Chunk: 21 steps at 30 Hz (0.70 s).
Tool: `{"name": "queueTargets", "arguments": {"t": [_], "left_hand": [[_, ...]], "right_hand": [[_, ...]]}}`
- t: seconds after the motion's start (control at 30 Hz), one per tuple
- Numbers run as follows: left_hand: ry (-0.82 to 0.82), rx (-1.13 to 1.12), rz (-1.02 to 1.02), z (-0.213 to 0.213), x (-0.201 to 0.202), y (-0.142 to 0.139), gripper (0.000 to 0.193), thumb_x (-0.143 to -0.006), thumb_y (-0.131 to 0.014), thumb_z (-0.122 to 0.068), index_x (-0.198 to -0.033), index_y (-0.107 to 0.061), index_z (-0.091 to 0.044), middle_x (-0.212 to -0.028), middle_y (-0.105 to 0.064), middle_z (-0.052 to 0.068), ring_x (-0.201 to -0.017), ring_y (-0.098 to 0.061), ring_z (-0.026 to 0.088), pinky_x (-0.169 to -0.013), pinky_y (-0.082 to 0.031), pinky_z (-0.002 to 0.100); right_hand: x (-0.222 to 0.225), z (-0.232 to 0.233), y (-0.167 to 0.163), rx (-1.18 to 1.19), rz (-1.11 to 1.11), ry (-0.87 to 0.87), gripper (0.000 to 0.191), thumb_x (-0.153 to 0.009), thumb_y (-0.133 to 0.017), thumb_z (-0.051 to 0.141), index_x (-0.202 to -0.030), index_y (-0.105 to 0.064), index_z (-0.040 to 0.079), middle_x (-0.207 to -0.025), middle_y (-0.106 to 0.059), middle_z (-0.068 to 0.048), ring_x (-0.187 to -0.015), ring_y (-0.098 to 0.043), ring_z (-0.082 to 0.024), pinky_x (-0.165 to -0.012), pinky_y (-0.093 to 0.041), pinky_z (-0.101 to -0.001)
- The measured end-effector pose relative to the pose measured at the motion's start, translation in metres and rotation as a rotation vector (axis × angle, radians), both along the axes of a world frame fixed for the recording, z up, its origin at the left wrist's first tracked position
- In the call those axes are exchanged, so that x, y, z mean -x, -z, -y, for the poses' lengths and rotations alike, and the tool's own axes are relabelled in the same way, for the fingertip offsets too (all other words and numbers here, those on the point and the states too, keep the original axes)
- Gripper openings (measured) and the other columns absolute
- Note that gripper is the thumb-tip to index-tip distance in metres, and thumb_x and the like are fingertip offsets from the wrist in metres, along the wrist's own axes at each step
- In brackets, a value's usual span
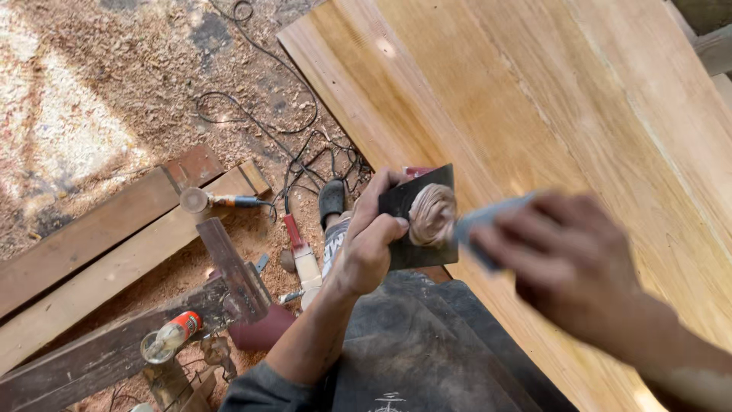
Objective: The person mixes wood filler with a tint on a metal putty knife, then applies the filler to small holes and imperfections on a large wooden board. The person uses a second putty knife to spread and smooth the filler into the holes.
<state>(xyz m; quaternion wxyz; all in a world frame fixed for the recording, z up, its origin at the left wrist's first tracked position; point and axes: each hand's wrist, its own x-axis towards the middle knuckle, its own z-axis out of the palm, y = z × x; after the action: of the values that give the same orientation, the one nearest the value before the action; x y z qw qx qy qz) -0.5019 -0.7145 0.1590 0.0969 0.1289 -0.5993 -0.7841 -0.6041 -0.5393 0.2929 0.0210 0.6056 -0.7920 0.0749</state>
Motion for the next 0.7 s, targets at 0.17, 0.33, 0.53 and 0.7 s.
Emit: {"name": "queueTargets", "arguments": {"t": [0.17, 0.33, 0.53, 0.7], "left_hand": [[0.049, -0.182, -0.049, 0.016, 0.016, 0.007, 0.043, -0.079, -0.047, -0.01, -0.12, -0.052, 0.001, -0.121, -0.06, 0.009, -0.115, -0.056, 0.017, -0.106, -0.044, 0.029], [0.129, -0.218, 0.0, 0.051, 0.044, 0.008, 0.038, -0.082, -0.048, -0.012, -0.117, -0.053, 0.001, -0.102, -0.059, 0.011, -0.096, -0.054, 0.02, -0.089, -0.046, 0.033], [0.117, 0.003, 0.002, 0.124, 0.072, 0.006, 0.033, -0.081, -0.049, -0.014, -0.111, -0.055, 0.001, -0.095, -0.061, 0.014, -0.091, -0.058, 0.021, -0.086, -0.048, 0.034], [0.146, -0.016, 0.004, 0.179, 0.086, 0.003, 0.031, -0.082, -0.048, -0.014, -0.109, -0.055, 0.002, -0.093, -0.062, 0.016, -0.09, -0.059, 0.023, -0.084, -0.049, 0.036]], "right_hand": [[0.011, 0.013, 0.004, 0.023, 0.056, -0.04, 0.045, -0.065, -0.076, 0.013, -0.111, -0.074, 0.011, -0.095, -0.067, -0.002, -0.088, -0.062, -0.025, -0.069, -0.048, -0.0421], [0.039, 0.033, 0.023, 0.015, 0.031, 0.067, 0.057, -0.057, -0.074, 0.008, -0.113, -0.074, 0.013, -0.097, -0.068, -0.003, -0.089, -0.061, -0.03, -0.073, -0.049, -0.045], [0.066, 0.101, 0.019, -0.106, -0.02, 0.152, 0.058, -0.057, -0.076, 0.016, -0.115, -0.073, 0.016, -0.098, -0.067, 0.0, -0.091, -0.061, -0.028, -0.075, -0.049, -0.0428], [0.068, 0.158, 0.019, -0.067, 0.069, 0.116, 0.058, -0.056, -0.071, 0.003, -0.112, -0.075, 0.016, -0.098, -0.069, -0.001, -0.088, -0.062, -0.028, -0.072, -0.049, -0.0433]]}}
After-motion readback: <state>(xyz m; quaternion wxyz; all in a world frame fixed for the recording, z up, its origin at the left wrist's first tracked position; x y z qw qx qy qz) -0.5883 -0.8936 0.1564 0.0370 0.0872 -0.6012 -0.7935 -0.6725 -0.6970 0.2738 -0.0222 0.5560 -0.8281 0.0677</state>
